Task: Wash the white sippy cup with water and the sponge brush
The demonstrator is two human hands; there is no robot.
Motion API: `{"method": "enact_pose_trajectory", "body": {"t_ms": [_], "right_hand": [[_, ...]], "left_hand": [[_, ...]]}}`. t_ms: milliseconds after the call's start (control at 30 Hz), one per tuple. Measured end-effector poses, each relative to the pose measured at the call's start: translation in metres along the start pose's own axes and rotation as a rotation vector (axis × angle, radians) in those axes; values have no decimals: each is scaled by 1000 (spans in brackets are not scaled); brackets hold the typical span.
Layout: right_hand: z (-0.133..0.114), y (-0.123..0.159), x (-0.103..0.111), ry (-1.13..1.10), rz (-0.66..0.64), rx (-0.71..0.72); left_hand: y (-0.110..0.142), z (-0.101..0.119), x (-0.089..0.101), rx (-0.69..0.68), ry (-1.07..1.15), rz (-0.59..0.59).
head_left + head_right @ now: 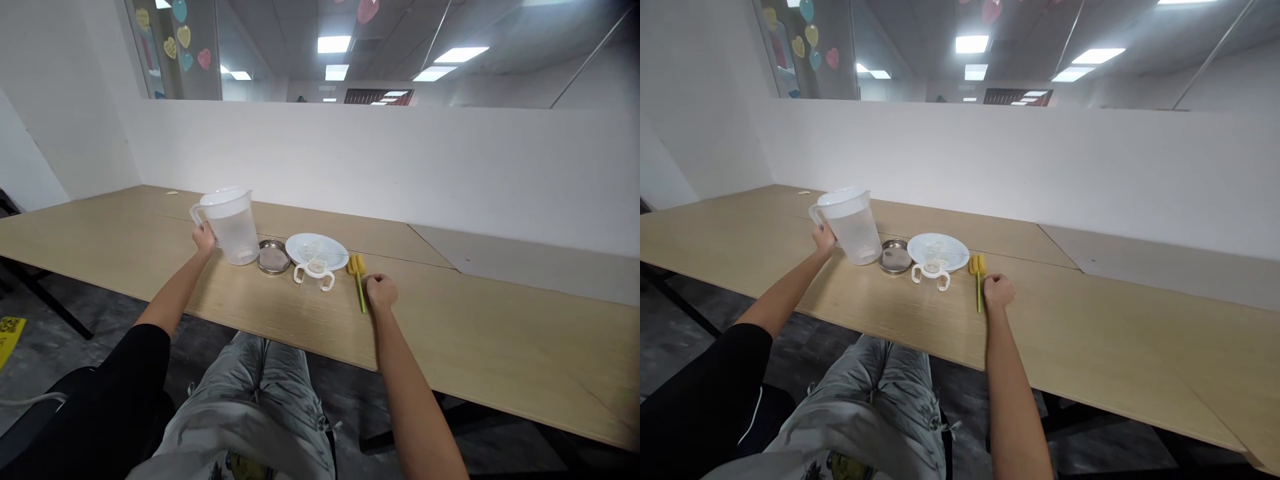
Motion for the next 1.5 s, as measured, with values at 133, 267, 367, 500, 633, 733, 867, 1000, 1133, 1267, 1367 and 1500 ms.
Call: {"method": "enact_pose_trajectory", "body": {"t_ms": [133,267,367,500,633,733,867,1000,1133,1267,1367,1500], "right_hand": [[-1,2,1,16,-2,2],[-3,4,2,55,-3,4],[-3,4,2,44,-13,14],[-3,3,1,17,-13,15],[-3,3,0,14,-12,18],[-3,3,0,17,-17,28],[-4,3,2,42,-14,19],[-5,4,2,38,-21,10],[-5,6,2,30,-22,13],[-5,7,3,26,4,15],[-6,7,3,29,-9,13],[-6,6,4,40,-25,5]], "left_hand": [[2,-4,3,97,-71,134],[-2,-6,9,164,-111,223],[-10,-1,15,143,-127,251],[-27,14,20,40,-150,254],[-44,38,17,-86,-176,227],[-51,60,11,-141,-185,198],[-50,91,5,-250,-185,148],[-41,119,-3,-341,-136,62],[-28,144,-12,-415,-84,-58],[-15,169,-21,-509,-106,-154],[-6,186,-25,-555,-148,-214],[6,203,-29,-534,-189,-341]]}}
Point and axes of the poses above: each hand's wrist, its own y-axis away from the middle knuckle, its own x-axis out of the back of the hand, z = x × y, the point moved 2 cm from there along -y, towards the middle knuckle, and after that the axes turned 13 degrees about -x, right-handed, at the moved point
